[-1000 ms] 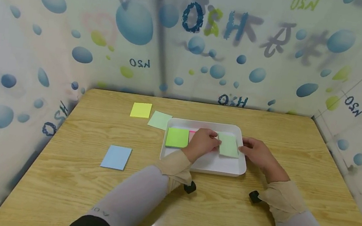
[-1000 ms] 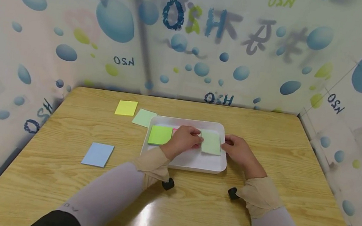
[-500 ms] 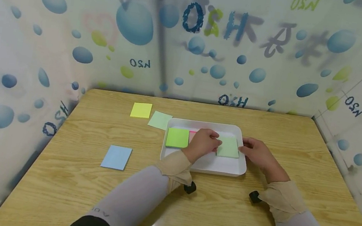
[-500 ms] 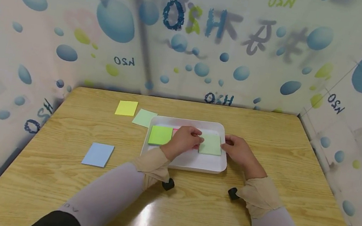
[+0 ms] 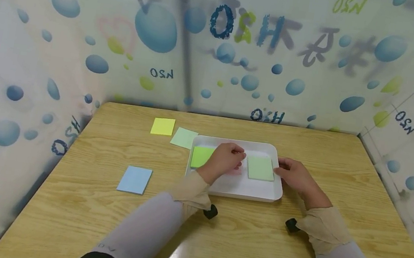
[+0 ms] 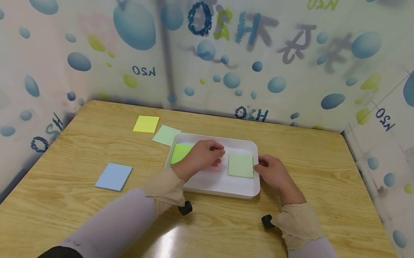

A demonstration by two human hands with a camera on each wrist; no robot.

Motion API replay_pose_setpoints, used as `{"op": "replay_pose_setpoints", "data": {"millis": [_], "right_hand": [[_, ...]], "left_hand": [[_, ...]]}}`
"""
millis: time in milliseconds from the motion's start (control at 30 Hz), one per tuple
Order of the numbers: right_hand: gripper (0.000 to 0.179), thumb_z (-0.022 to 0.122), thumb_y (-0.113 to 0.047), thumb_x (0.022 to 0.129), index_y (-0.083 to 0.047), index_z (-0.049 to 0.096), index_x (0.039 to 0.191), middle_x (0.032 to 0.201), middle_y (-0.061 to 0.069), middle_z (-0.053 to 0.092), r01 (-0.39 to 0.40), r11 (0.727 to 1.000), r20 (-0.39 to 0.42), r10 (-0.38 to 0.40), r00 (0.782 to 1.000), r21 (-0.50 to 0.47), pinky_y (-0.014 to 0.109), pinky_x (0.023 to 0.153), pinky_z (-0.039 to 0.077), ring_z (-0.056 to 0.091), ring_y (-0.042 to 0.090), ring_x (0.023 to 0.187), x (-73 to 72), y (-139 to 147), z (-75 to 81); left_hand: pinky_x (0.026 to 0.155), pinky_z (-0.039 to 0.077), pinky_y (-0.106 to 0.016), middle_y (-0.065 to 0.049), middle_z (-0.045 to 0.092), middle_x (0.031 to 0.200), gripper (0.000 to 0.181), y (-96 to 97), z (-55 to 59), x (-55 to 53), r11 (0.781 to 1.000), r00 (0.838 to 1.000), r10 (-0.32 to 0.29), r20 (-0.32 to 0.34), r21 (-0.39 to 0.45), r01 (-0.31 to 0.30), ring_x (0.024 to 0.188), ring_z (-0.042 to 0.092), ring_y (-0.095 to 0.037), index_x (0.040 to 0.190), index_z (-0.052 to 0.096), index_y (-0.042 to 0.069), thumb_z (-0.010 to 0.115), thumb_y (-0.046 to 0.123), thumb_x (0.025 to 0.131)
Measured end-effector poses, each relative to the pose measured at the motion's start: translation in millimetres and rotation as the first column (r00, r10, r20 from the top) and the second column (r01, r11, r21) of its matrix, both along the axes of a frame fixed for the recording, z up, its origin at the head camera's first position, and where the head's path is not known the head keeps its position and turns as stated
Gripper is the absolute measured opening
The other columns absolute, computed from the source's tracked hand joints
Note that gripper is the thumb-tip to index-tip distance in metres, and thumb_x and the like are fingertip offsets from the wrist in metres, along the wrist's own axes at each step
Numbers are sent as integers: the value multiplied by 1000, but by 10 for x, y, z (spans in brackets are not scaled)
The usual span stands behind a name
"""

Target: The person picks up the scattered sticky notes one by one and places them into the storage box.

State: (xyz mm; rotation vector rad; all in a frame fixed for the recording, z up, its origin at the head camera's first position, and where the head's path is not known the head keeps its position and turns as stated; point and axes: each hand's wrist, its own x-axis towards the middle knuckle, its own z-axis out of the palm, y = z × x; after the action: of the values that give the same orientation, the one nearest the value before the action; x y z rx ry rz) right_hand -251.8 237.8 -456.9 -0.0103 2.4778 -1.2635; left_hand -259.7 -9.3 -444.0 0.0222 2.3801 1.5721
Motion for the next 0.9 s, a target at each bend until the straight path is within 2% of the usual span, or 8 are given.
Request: {"op": "replay_pose_setpoints", "data": {"millis": [233, 433, 667, 767, 900], "right_hand": [[55, 52, -16, 108, 7, 38, 156, 153, 30, 47, -6, 1000, -1, 6, 1000, -15, 50, 110, 47, 49, 39, 137, 5, -15, -9], [57, 52, -19, 108, 7, 36, 157, 155, 30, 45, -3, 1000, 9, 3, 1000, -2, 53, 113, 45, 47, 40, 138, 16, -12, 18], [58, 53, -20, 108, 5, 36, 157, 155, 29, 45, 4, 1000, 15, -4, 1000, 12, 54, 114, 45, 47, 40, 140, 18, -19, 21], [58, 52, -20, 108, 5, 36, 157, 155, 29, 45, 5, 1000, 14, -5, 1000, 13, 53, 113, 45, 47, 40, 139, 16, -17, 17], [58, 53, -20, 108, 6, 36, 158, 155, 29, 45, 3, 1000, 15, -3, 1000, 9, 54, 113, 45, 46, 41, 139, 8, -21, 10]], "left_hand": [[77, 57, -29, -7, 73, 106, 34, -360, 61, 31, 998, 996, -4, -90, -69, -2, 87, 69, -15, 131, 68, 8, 60, 29, 105], [76, 56, -30, -10, 71, 106, 35, -671, 93, 58, 996, 980, 68, -185, -35, -76, 90, 69, -20, 131, 67, 5, 59, 28, 106], [80, 57, -32, -8, 70, 108, 34, -951, 90, 133, 984, 963, 169, -211, -13, -175, 95, 69, -23, 131, 67, 4, 59, 27, 106], [81, 57, -33, -9, 71, 111, 33, -1065, 65, 160, 979, 957, 192, -217, -21, -201, 97, 69, -24, 129, 68, 6, 58, 28, 106], [81, 57, -35, -13, 71, 113, 34, -1230, 32, 198, 979, 956, 194, -219, -26, -204, 100, 69, -27, 129, 68, 5, 57, 29, 107]]}}
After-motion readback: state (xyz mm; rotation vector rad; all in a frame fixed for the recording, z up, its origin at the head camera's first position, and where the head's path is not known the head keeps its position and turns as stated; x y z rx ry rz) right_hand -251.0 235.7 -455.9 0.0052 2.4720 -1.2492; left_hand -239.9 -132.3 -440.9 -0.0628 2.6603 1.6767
